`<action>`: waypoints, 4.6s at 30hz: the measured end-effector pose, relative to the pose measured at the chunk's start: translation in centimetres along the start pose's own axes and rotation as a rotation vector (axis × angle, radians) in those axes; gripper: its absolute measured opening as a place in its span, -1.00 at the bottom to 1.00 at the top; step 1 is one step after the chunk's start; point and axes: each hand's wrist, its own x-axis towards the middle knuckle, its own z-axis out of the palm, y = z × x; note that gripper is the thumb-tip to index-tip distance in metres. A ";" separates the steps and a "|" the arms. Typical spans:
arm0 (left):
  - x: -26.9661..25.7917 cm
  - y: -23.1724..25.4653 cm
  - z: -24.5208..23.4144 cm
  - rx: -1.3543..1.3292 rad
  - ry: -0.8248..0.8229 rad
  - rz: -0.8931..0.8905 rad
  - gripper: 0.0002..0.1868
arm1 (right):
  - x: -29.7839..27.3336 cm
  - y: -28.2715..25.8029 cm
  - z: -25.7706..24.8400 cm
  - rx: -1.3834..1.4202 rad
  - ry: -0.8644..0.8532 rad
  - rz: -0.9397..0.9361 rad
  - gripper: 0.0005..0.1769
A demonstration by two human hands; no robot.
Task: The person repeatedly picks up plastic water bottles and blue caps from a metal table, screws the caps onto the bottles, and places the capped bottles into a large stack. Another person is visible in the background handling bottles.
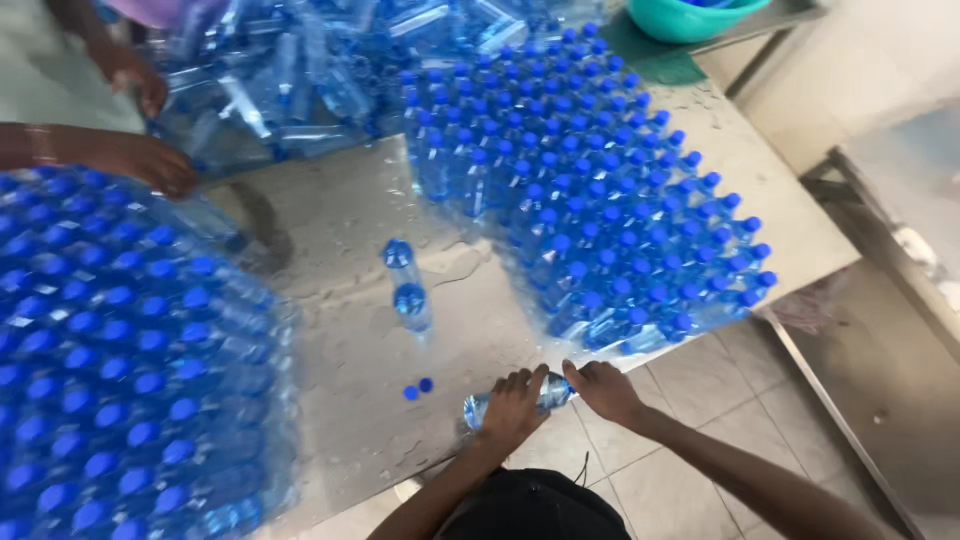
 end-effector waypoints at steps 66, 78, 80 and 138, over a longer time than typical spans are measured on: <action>-26.7 -13.3 -23.1 -1.259 0.412 -0.943 -0.70 | 29.7 -34.1 -9.0 1.672 0.072 0.230 0.06; -23.3 -11.9 -16.9 -1.331 0.366 -0.966 -0.69 | 23.8 -29.1 -3.8 1.890 -0.037 0.433 -0.49; -22.6 -11.5 -16.9 -1.309 0.405 -0.980 -0.70 | 24.5 -28.3 -3.3 1.715 -0.049 0.423 -0.52; -14.4 -11.4 -26.3 -0.656 -0.060 -0.433 -0.14 | 16.6 -20.7 -25.9 -0.304 0.212 -1.023 -0.63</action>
